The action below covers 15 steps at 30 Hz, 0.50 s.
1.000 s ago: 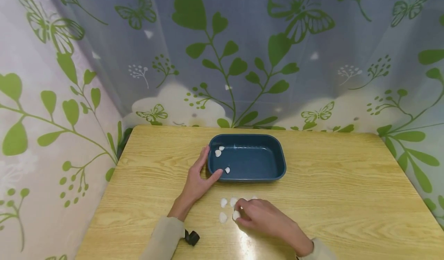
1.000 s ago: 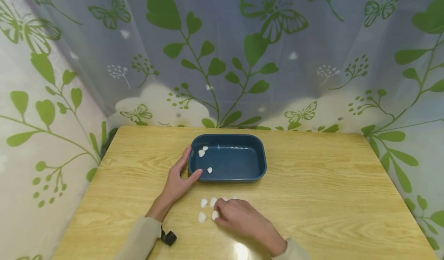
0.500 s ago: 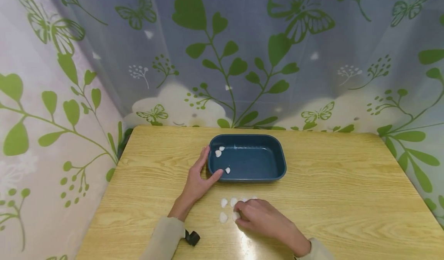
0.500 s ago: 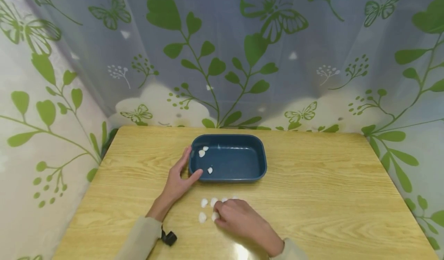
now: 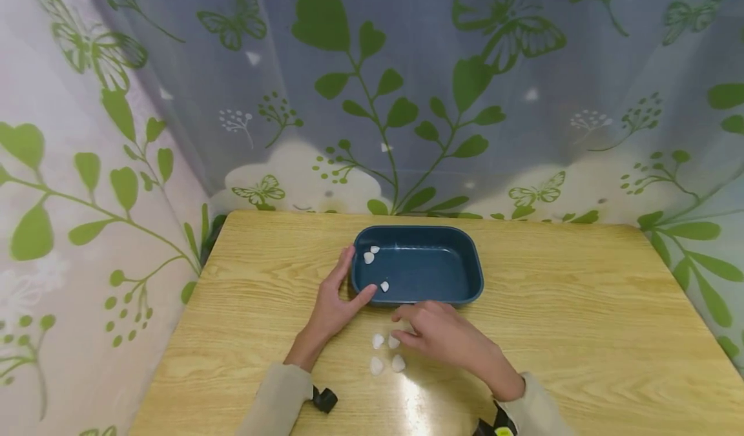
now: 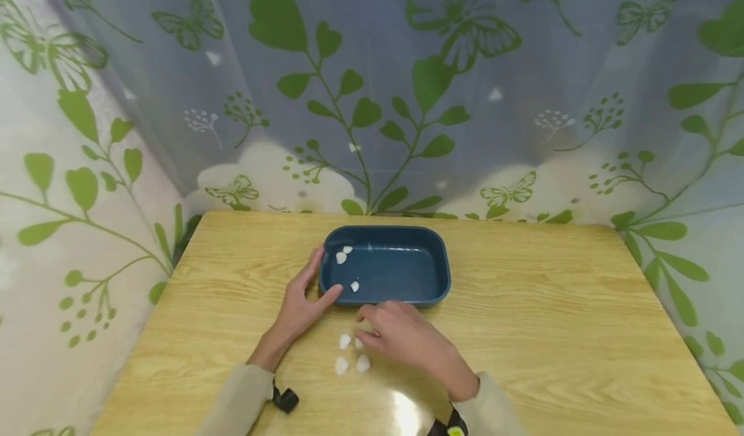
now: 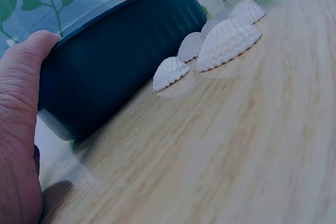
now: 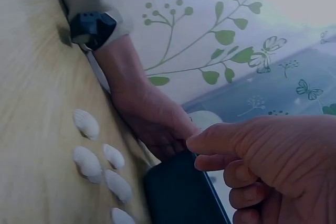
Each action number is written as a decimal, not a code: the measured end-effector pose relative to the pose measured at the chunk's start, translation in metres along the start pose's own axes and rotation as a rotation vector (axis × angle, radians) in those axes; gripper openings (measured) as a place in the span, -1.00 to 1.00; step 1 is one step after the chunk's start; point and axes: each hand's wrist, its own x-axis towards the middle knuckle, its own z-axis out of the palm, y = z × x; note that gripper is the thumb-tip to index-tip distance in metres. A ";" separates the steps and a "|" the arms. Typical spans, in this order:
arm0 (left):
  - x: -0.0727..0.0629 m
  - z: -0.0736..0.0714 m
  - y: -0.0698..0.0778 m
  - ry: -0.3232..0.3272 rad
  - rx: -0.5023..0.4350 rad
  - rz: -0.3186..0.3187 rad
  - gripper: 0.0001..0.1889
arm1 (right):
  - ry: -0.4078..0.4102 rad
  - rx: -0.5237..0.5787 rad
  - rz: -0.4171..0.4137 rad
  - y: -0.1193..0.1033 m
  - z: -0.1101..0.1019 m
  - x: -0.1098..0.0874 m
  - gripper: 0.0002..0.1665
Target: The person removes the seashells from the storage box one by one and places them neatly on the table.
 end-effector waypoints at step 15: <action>0.000 -0.001 0.000 -0.016 -0.012 -0.016 -0.07 | 0.183 -0.056 0.048 0.036 -0.018 0.040 -0.66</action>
